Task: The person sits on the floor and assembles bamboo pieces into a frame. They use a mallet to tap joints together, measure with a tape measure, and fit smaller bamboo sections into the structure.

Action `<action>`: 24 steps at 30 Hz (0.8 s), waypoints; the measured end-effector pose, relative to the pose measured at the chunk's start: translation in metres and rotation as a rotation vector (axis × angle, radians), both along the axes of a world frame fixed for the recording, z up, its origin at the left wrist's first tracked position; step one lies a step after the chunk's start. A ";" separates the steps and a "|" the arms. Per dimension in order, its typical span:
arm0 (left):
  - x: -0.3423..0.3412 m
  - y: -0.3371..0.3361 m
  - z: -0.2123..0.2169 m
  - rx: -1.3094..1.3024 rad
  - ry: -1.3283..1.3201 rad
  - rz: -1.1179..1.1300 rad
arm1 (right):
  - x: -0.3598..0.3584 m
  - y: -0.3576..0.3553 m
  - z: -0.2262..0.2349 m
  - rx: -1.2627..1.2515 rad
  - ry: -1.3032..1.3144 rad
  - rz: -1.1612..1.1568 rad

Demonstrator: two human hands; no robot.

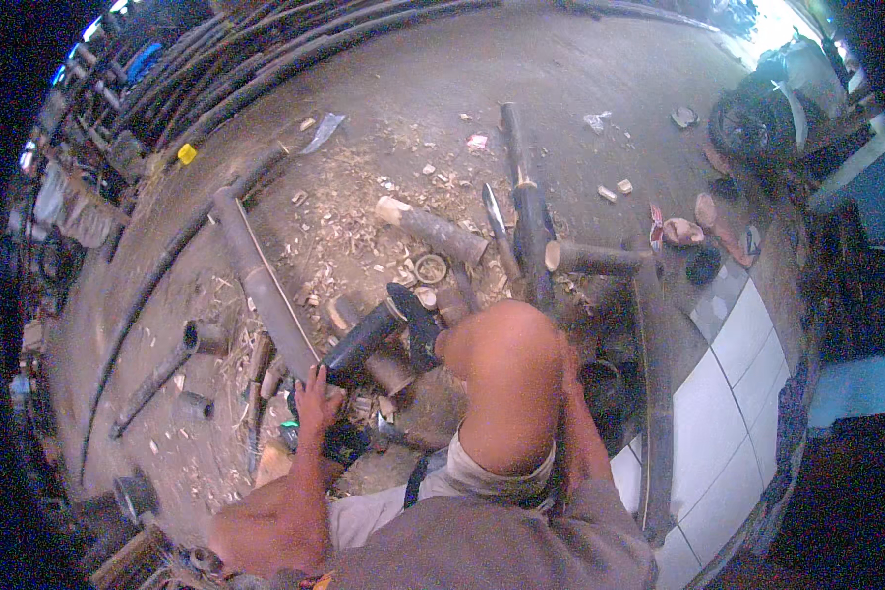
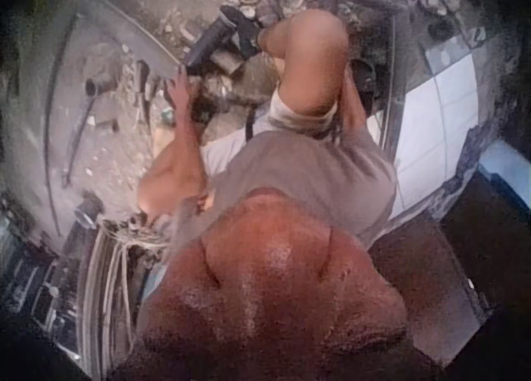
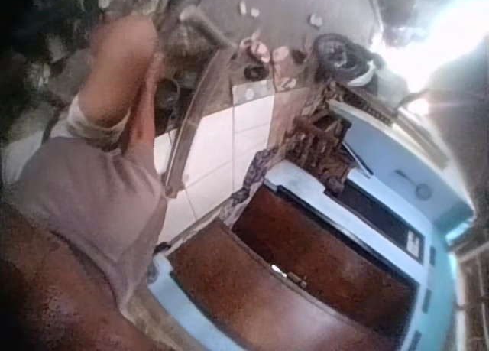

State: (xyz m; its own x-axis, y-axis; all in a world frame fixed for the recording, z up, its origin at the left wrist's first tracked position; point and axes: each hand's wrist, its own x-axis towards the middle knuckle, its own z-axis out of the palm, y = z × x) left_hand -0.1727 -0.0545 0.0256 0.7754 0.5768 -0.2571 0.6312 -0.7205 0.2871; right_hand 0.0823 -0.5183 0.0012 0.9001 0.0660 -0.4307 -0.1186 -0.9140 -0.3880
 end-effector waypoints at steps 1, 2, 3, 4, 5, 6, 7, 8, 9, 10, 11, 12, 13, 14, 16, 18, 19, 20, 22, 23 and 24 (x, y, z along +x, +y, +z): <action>0.000 0.000 0.002 -0.010 0.010 0.014 | -0.006 0.002 0.001 0.006 0.006 0.010; 0.001 0.001 0.005 -0.020 0.020 0.026 | -0.009 0.001 0.004 0.021 0.003 0.016; 0.002 0.001 0.004 -0.028 -0.014 0.025 | -0.009 0.000 0.007 0.035 -0.007 0.023; 0.006 0.000 0.004 -0.036 -0.049 0.021 | -0.009 -0.003 0.010 0.053 -0.023 0.025; 0.007 0.001 0.007 -0.041 -0.082 0.020 | -0.007 -0.003 0.016 0.077 -0.039 0.037; 0.009 0.002 0.009 -0.074 -0.135 0.041 | -0.006 -0.004 0.022 0.106 -0.065 0.051; 0.014 -0.003 0.015 -0.112 -0.190 0.061 | -0.004 -0.007 0.028 0.132 -0.095 0.070; 0.017 -0.005 0.024 -0.144 -0.242 0.092 | 0.000 -0.002 0.036 0.161 -0.127 0.105; 0.019 -0.007 0.033 -0.149 -0.260 0.107 | 0.007 0.000 0.045 0.181 -0.162 0.146; 0.028 -0.012 0.046 -0.160 -0.287 0.109 | 0.014 0.001 0.062 0.171 -0.198 0.181; 0.049 -0.021 0.055 -0.189 -0.325 0.086 | 0.022 -0.005 0.087 0.138 -0.245 0.181; 0.052 -0.021 0.064 -0.171 -0.382 0.081 | 0.031 0.006 0.108 0.028 -0.242 0.223; 0.064 -0.024 0.071 -0.166 -0.449 0.054 | 0.036 0.013 0.148 -0.138 -0.183 0.216; 0.064 -0.023 0.079 -0.141 -0.503 0.059 | 0.040 0.025 0.168 -0.353 -0.200 0.283; 0.084 -0.016 0.093 -0.124 -0.584 0.016 | 0.045 0.022 0.209 -0.344 -0.306 0.312; 0.106 -0.011 0.114 -0.063 -0.648 -0.040 | 0.051 0.015 0.247 -0.401 -0.414 0.361; 0.118 -0.007 0.127 -0.013 -0.670 -0.078 | 0.053 0.013 0.264 -0.464 -0.468 0.390; 0.129 0.001 0.137 0.037 -0.682 -0.117 | 0.056 0.013 0.276 -0.523 -0.520 0.428; 0.151 0.017 0.165 0.097 -0.770 -0.187 | 0.067 0.006 0.292 -0.534 -0.842 0.547; 0.161 0.028 0.175 0.163 -0.709 -0.175 | 0.072 0.007 0.302 -0.520 -0.898 0.548; 0.170 0.039 0.187 0.246 -0.756 -0.243 | 0.072 0.020 0.325 -0.364 -1.303 0.711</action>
